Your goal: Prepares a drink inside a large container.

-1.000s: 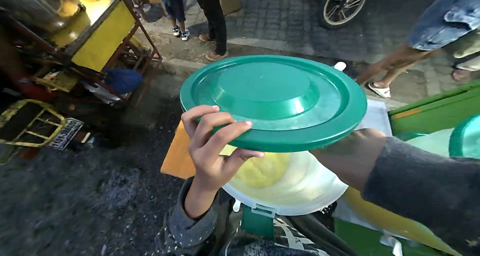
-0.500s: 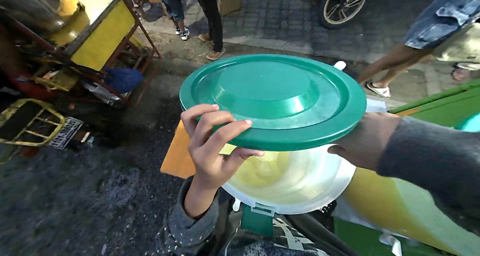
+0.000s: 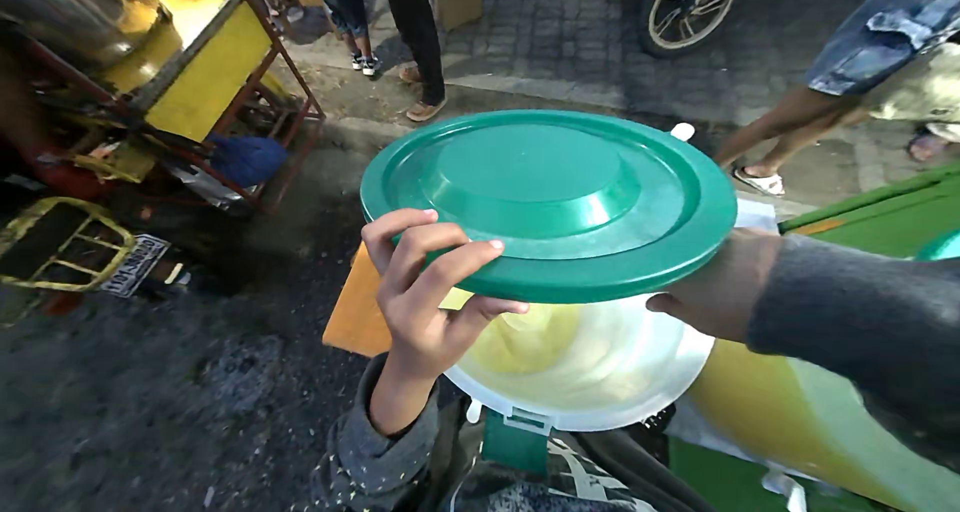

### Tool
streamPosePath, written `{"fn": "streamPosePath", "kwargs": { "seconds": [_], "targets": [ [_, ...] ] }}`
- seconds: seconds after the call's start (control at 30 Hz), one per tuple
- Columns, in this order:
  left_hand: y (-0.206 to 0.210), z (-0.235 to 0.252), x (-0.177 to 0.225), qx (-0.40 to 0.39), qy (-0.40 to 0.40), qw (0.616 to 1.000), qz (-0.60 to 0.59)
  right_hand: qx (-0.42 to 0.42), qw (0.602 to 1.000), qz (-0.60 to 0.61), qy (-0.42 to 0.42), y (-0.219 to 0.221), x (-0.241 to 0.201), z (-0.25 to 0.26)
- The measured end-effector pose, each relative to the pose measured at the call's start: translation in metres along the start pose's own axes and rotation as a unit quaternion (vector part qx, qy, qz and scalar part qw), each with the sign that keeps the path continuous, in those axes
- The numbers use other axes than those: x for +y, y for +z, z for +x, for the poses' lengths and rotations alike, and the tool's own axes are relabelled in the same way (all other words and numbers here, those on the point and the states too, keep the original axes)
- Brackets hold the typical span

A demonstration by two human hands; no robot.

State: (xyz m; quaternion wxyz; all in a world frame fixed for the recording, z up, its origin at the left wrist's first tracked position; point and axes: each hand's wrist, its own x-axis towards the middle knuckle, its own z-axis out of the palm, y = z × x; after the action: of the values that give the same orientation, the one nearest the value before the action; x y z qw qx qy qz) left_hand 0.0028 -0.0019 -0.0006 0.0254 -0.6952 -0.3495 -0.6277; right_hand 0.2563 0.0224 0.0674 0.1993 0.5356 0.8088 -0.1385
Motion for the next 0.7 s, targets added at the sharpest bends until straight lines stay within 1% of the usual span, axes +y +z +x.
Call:
{"fn": "streamPosePath", "kwargs": {
  "seconds": [0.07, 0.17, 0.2, 0.23, 0.27, 0.3, 0.33, 0.37, 0.4, 0.43, 0.53, 0.57, 0.6, 0.67, 0.7],
  "targets": [
    [0.000, 0.000, 0.000, 0.001, -0.001, 1.000, 0.001, 0.023, 0.999, -0.039, -0.009, 0.000, 0.009, -0.001],
    [0.001, 0.000, 0.001, 0.000, -0.003, 1.000, 0.004, 0.098, 0.991, -0.083, -0.034, 0.008, 0.006, -0.004],
    [0.001, 0.000, 0.000, 0.001, -0.003, 1.000, 0.003, 0.096, 0.992, -0.082, -0.030, 0.008, 0.003, -0.004],
    [0.001, 0.000, 0.000, 0.002, -0.003, 1.000, 0.002, 0.070, 0.995, -0.066, -0.019, 0.006, 0.003, -0.003],
    [0.001, 0.000, 0.000, 0.003, -0.003, 1.000, 0.002, 0.021, 0.999, -0.029, 0.009, 0.003, 0.004, -0.001],
    [0.001, -0.001, 0.000, 0.003, -0.003, 1.000, 0.002, 0.004, 1.000, -0.007, 0.027, 0.001, 0.009, 0.001],
    [0.001, -0.001, 0.000, 0.004, -0.003, 1.000, 0.001, 0.023, 0.999, -0.015, 0.021, 0.005, 0.016, 0.003],
    [0.001, -0.001, 0.000, 0.004, -0.004, 1.000, 0.000, 0.068, 0.997, -0.029, 0.005, 0.010, 0.021, 0.003],
    [0.002, 0.000, 0.000, 0.003, -0.005, 1.000, -0.001, 0.096, 0.995, -0.032, -0.001, 0.012, 0.019, 0.001],
    [0.002, 0.000, 0.000, 0.002, -0.005, 1.000, -0.001, 0.108, 0.994, -0.029, -0.006, 0.013, 0.014, -0.001],
    [0.001, 0.000, 0.001, 0.004, -0.003, 1.000, 0.003, 0.048, 0.999, -0.015, -0.001, 0.006, 0.005, -0.002],
    [0.001, 0.000, 0.001, 0.004, -0.004, 1.000, 0.002, 0.061, 0.998, -0.031, -0.013, 0.006, 0.010, -0.002],
    [0.001, 0.000, 0.001, 0.003, -0.004, 1.000, 0.002, 0.103, 0.993, -0.054, -0.027, 0.009, 0.014, -0.004],
    [0.002, 0.000, 0.001, 0.001, -0.004, 1.000, 0.004, 0.223, 0.969, -0.089, -0.054, 0.017, 0.012, -0.005],
    [0.002, 0.000, 0.001, 0.000, -0.004, 1.000, 0.005, 0.255, 0.960, -0.104, -0.056, 0.022, 0.008, -0.005]
  ]
}}
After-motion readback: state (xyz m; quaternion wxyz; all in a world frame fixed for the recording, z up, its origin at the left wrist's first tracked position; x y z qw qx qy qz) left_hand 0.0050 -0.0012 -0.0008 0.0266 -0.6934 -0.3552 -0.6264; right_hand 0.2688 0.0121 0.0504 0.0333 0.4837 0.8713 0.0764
